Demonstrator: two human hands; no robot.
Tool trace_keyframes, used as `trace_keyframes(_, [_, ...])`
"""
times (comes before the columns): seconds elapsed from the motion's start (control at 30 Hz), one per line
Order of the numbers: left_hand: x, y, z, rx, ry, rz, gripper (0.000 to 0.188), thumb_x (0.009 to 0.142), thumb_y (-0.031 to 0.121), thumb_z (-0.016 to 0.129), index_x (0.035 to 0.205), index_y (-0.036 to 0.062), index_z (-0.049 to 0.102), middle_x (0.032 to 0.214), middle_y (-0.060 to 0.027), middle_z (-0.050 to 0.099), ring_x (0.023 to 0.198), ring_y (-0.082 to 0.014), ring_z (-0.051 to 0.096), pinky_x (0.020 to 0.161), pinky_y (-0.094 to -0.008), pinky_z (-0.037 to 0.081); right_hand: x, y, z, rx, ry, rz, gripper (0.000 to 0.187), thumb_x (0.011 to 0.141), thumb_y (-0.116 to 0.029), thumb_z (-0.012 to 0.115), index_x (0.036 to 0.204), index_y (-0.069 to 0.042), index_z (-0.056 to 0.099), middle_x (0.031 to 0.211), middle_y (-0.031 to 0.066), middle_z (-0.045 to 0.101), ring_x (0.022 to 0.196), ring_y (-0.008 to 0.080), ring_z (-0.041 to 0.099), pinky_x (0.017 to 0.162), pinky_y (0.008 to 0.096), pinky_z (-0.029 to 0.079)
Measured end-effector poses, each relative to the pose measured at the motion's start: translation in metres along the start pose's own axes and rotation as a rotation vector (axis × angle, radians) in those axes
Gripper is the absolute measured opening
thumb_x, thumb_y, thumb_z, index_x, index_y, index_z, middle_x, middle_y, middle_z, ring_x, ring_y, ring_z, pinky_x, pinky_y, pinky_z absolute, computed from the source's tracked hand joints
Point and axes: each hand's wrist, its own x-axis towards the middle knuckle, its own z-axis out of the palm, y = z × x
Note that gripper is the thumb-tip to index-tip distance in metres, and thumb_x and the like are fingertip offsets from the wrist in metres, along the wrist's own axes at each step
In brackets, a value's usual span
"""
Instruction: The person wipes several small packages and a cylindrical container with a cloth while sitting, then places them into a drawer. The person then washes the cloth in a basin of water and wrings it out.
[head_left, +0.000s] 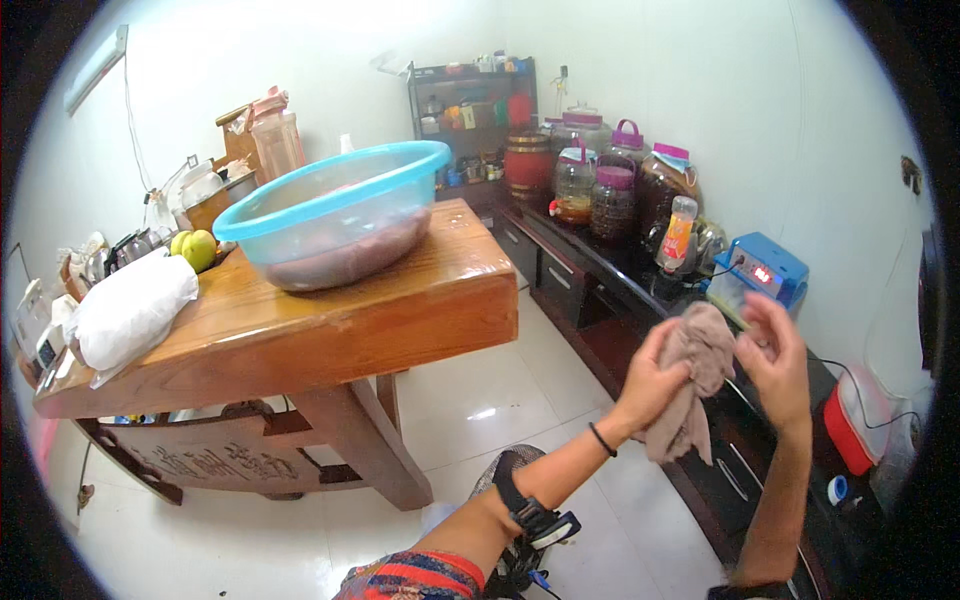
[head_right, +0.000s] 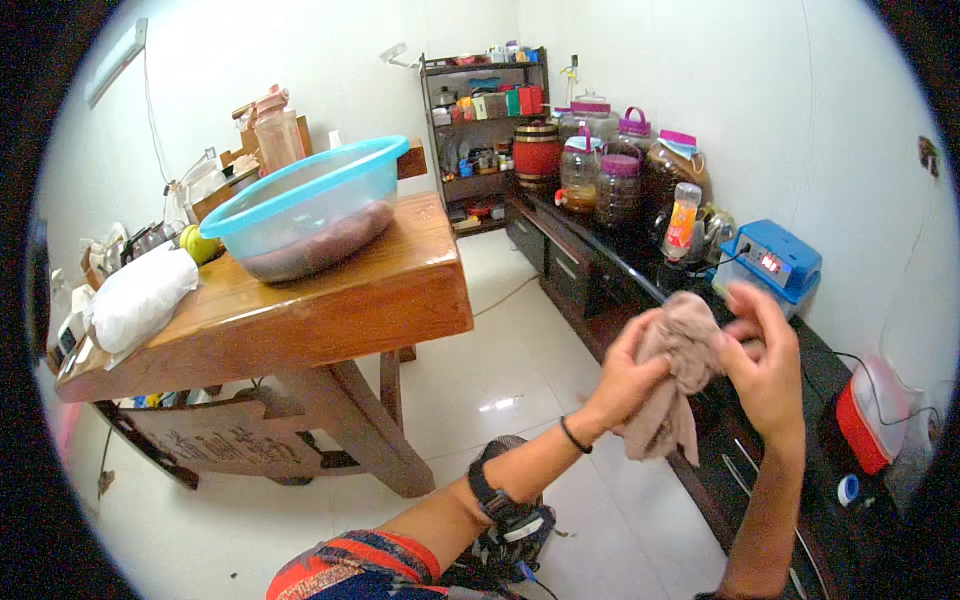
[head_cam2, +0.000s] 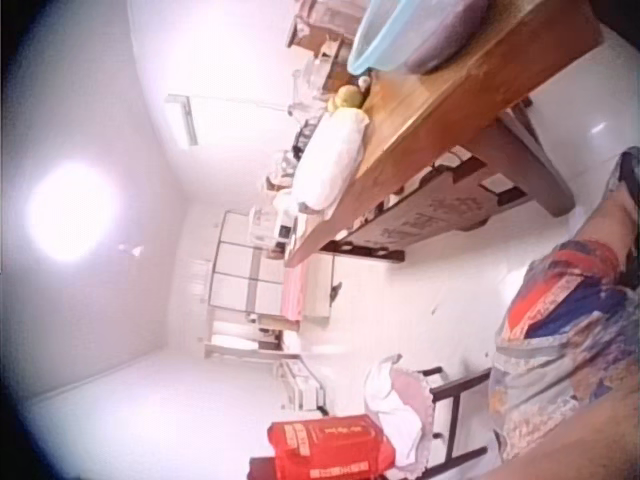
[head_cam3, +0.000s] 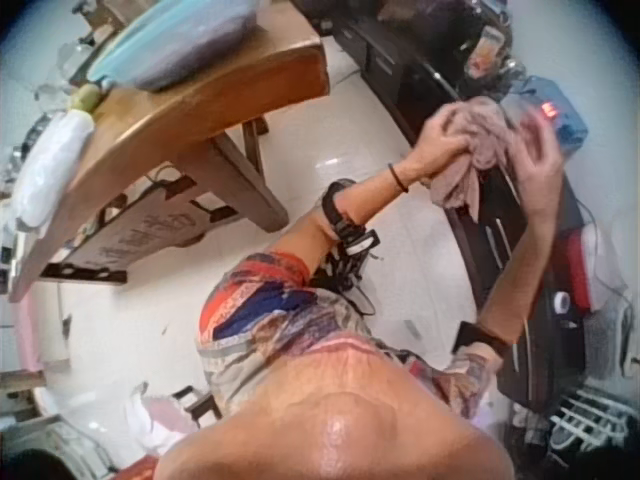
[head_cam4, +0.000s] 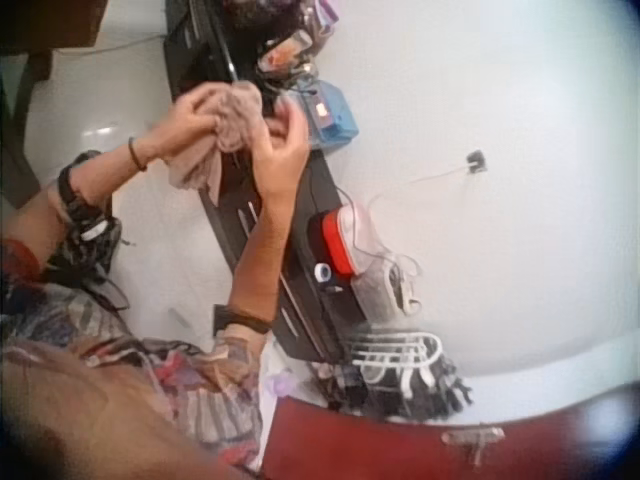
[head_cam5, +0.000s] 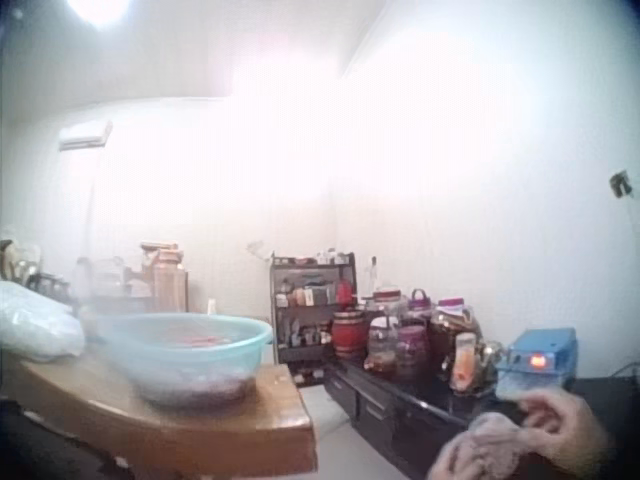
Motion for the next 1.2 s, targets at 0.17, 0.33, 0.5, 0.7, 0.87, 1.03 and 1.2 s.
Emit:
trace_keyframes(0.17, [-0.012,0.088,-0.021,-0.146,0.098,0.214,0.053,0.080,-0.003,0.056,0.131,0.0011,0.040,0.123,-0.0070,0.051,0.114,-0.0157,0.048,0.097,-0.0287,0.039,0.044,-0.149,0.064,0.007,-0.490,-0.289,0.067,0.074,-0.015,0.068,0.135,-0.005,0.042,0.111,0.0110,0.054,0.099,0.0165,0.054,0.082,0.0270,0.047])
trace_keyframes(0.33, [-0.020,0.122,-0.044,-0.112,0.103,0.238,0.053,0.083,-0.002,0.057,0.132,0.0016,0.039,0.126,-0.0078,0.050,0.115,-0.0166,0.049,0.098,-0.0301,0.039,0.092,-0.210,0.154,-0.070,-0.720,-0.509,0.085,0.070,-0.028,0.075,0.141,-0.008,0.033,0.114,0.0261,0.054,0.100,0.0310,0.056,0.087,0.0339,0.046])
trace_keyframes(0.5, [-0.031,0.129,-0.058,-0.230,0.117,0.114,0.052,0.083,-0.002,0.055,0.133,0.0014,0.038,0.126,-0.0092,0.050,0.115,-0.0179,0.050,0.098,-0.0321,0.041,0.109,-0.215,0.182,-0.111,-0.752,-0.368,0.052,0.068,-0.026,0.078,0.107,-0.002,0.054,0.088,0.0134,0.063,0.082,0.0168,0.058,0.067,0.0289,0.046])
trace_keyframes(0.7, [-0.036,0.135,-0.057,-0.238,0.091,0.090,0.055,0.082,0.000,0.056,0.134,0.0019,0.037,0.126,-0.0097,0.050,0.115,-0.0185,0.050,0.099,-0.0324,0.040,0.101,-0.193,0.159,0.016,-0.609,-0.349,0.046,0.061,-0.033,0.082,0.085,0.000,0.060,0.069,0.0083,0.057,0.067,0.0150,0.055,0.060,0.0291,0.044])
trace_keyframes(0.87, [-0.042,0.125,-0.041,-0.183,0.018,0.068,0.058,0.083,-0.001,0.054,0.138,0.0050,0.034,0.131,-0.0097,0.046,0.119,-0.0192,0.047,0.100,-0.0327,0.038,0.078,-0.175,0.110,-0.017,-0.485,-0.223,0.046,0.061,-0.032,0.083,0.085,-0.001,0.059,0.070,0.0081,0.058,0.066,0.0142,0.055,0.058,0.0273,0.042])
trace_keyframes(1.03, [-0.051,0.101,-0.018,-0.345,-0.001,0.016,0.059,0.084,-0.003,0.049,0.139,0.0067,0.034,0.135,-0.0115,0.044,0.120,-0.0229,0.046,0.104,-0.0356,0.036,0.042,-0.150,0.041,-0.039,-0.316,-0.095,0.043,0.062,-0.028,0.083,0.082,-0.002,0.056,0.067,0.0051,0.057,0.064,0.0120,0.053,0.058,0.0268,0.043])
trace_keyframes(1.2, [-0.042,0.082,-0.004,-0.391,-0.093,-0.176,0.049,0.091,0.008,0.048,0.138,0.0037,0.034,0.134,-0.0106,0.045,0.120,-0.0212,0.045,0.103,-0.0347,0.036,-0.003,-0.125,-0.034,-0.150,-0.145,-0.041,0.042,0.061,-0.024,0.085,0.079,-0.002,0.055,0.069,0.0040,0.058,0.064,0.0124,0.054,0.059,0.0275,0.044])
